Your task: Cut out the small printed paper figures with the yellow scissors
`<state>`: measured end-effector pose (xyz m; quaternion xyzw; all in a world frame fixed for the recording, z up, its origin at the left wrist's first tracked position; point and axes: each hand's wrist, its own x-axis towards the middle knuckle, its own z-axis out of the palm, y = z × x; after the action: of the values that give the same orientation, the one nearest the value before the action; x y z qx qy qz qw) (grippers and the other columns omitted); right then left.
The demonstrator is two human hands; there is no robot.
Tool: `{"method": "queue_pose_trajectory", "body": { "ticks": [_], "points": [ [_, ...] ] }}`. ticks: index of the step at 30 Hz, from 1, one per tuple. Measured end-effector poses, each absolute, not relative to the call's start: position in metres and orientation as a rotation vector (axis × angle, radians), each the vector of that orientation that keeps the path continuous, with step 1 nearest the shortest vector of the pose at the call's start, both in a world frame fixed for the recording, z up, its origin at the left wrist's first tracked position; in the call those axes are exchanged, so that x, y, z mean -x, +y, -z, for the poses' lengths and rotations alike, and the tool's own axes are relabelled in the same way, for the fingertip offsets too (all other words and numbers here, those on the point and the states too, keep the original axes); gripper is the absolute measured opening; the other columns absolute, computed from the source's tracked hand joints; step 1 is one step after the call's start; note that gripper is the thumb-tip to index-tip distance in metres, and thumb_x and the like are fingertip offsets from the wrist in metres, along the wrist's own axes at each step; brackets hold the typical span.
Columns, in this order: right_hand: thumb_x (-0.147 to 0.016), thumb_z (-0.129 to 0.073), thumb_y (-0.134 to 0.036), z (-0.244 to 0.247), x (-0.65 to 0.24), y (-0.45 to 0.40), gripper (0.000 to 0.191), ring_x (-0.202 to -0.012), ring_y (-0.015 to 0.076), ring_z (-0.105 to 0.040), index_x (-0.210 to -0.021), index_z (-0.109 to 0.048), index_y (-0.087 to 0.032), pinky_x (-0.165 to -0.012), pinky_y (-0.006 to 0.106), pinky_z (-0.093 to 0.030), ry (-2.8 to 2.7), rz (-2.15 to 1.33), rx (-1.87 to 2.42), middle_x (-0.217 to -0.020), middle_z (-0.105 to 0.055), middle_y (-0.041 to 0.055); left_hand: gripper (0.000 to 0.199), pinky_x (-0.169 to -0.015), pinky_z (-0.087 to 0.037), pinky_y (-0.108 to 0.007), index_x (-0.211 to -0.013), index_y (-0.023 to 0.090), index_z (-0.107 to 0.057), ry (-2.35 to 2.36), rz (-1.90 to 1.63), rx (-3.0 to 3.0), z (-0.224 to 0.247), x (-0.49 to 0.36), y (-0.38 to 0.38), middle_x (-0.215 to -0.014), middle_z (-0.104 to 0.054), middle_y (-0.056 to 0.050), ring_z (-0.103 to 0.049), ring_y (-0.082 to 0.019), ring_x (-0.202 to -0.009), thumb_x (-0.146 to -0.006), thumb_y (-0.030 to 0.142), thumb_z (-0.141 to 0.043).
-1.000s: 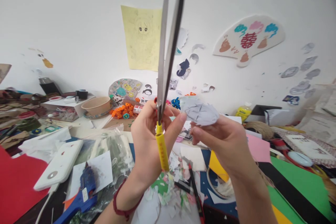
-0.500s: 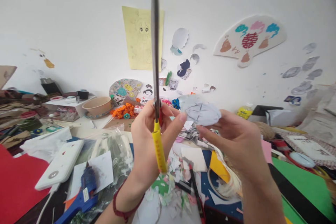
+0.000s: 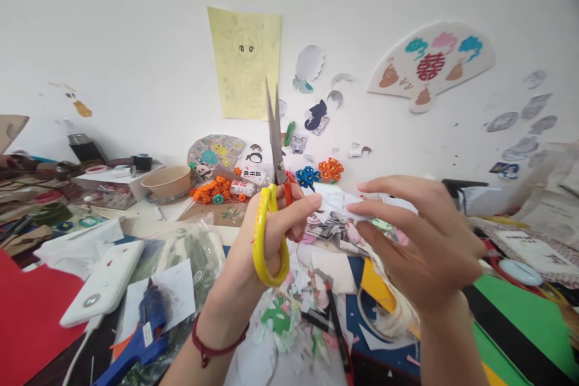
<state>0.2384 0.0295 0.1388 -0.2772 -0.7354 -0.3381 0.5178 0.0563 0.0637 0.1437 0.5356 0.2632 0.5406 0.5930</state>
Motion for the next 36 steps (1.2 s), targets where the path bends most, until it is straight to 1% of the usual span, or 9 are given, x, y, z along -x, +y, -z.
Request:
{"method": "queue_pose_trajectory", "body": {
  "ticks": [4, 8, 11, 14, 17, 23, 30, 33, 36],
  "points": [
    [-0.078, -0.075, -0.001, -0.139, -0.235, 0.029, 0.022, -0.095, 0.0232, -0.069, -0.091, -0.071, -0.018, -0.082, 0.039, -0.055, -1.694, 0.585, 0.676, -0.101, -0.074, 0.0083, 0.038, -0.051, -0.029, -0.026, -0.066, 0.019, -0.052, 0.626, -1.295, -1.372, -0.141, -0.056, 0.065, -0.051, -0.040, 0.006, -0.037, -0.009, -0.051, -0.085, 0.045, -0.071],
    [-0.081, -0.072, -0.003, -0.140, -0.231, 0.025, 0.019, -0.094, 0.0216, -0.069, -0.089, -0.070, -0.020, -0.083, 0.040, -0.054, -1.612, 0.203, 0.684, -0.099, -0.073, 0.0056, 0.031, -0.057, -0.035, -0.025, -0.077, 0.019, -0.055, 0.549, -1.440, -1.448, -0.141, -0.054, 0.063, -0.074, -0.059, 0.002, -0.046, -0.010, -0.063, -0.081, 0.040, -0.078],
    [-0.081, -0.071, -0.002, -0.141, -0.231, 0.023, 0.021, -0.094, 0.0211, -0.068, -0.090, -0.070, -0.020, -0.085, 0.040, -0.054, -1.566, 0.078, 0.670, -0.096, -0.072, 0.0047, 0.031, -0.061, -0.041, -0.025, -0.080, 0.019, -0.056, 0.416, -1.383, -1.416, -0.141, -0.052, 0.060, -0.090, -0.068, -0.001, -0.052, -0.010, -0.068, -0.080, 0.039, -0.080],
    [-0.081, -0.071, -0.002, -0.140, -0.232, 0.022, 0.021, -0.095, 0.0204, -0.067, -0.090, -0.070, -0.020, -0.086, 0.038, -0.053, -1.558, -0.005, 0.678, -0.095, -0.072, 0.0040, 0.029, -0.064, -0.042, -0.025, -0.082, 0.020, -0.056, 0.418, -1.329, -1.398, -0.143, -0.052, 0.056, -0.087, -0.067, 0.001, -0.051, -0.009, -0.067, -0.078, 0.032, -0.083],
    [-0.082, -0.071, -0.004, -0.139, -0.232, 0.023, 0.019, -0.094, 0.0202, -0.067, -0.089, -0.070, -0.021, -0.084, 0.037, -0.053, -1.538, -0.112, 0.708, -0.095, -0.072, 0.0038, 0.026, -0.064, -0.040, -0.024, -0.081, 0.021, -0.058, 0.510, -1.330, -1.427, -0.143, -0.053, 0.054, -0.078, -0.059, 0.002, -0.052, -0.010, -0.071, -0.077, 0.026, -0.084],
    [-0.083, -0.070, -0.008, -0.136, -0.230, 0.024, 0.015, -0.094, 0.0216, -0.067, -0.088, -0.069, -0.022, -0.083, 0.038, -0.054, -1.506, -0.208, 0.751, -0.093, -0.071, 0.0037, 0.024, -0.061, -0.037, -0.023, -0.082, 0.023, -0.061, 0.578, -1.401, -1.471, -0.140, -0.054, 0.053, -0.064, -0.047, 0.005, -0.050, -0.012, -0.071, -0.077, 0.029, -0.084],
    [-0.085, -0.070, -0.012, -0.137, -0.226, 0.024, 0.010, -0.093, 0.0200, -0.068, -0.084, -0.071, -0.022, -0.083, 0.036, -0.055, -1.454, -0.201, 0.786, -0.091, -0.071, 0.0031, 0.026, -0.053, -0.033, -0.023, -0.080, 0.020, -0.059, 0.572, -1.348, -1.478, -0.142, -0.054, 0.049, -0.080, -0.062, 0.001, -0.047, -0.010, -0.066, -0.076, 0.027, -0.083],
    [-0.087, -0.069, -0.015, -0.137, -0.230, 0.025, 0.009, -0.092, 0.0185, -0.069, -0.083, -0.071, -0.023, -0.079, 0.031, -0.056, -1.468, -0.200, 0.785, -0.091, -0.072, 0.0027, 0.025, -0.053, -0.033, -0.023, -0.079, 0.019, -0.058, 0.591, -1.350, -1.476, -0.143, -0.055, 0.047, -0.082, -0.063, 0.000, -0.049, -0.011, -0.068, -0.078, 0.028, -0.082],
    [-0.088, -0.071, -0.022, -0.137, -0.238, 0.025, 0.005, -0.092, 0.0181, -0.071, -0.091, -0.075, -0.024, -0.075, 0.028, -0.058, -1.531, -0.225, 0.802, -0.094, -0.075, 0.0033, 0.025, -0.054, -0.035, -0.024, -0.078, 0.020, -0.059, 0.603, -1.399, -1.491, -0.143, -0.055, 0.048, -0.080, -0.063, 0.000, -0.051, -0.012, -0.070, -0.077, 0.029, -0.082]
  ]
}}
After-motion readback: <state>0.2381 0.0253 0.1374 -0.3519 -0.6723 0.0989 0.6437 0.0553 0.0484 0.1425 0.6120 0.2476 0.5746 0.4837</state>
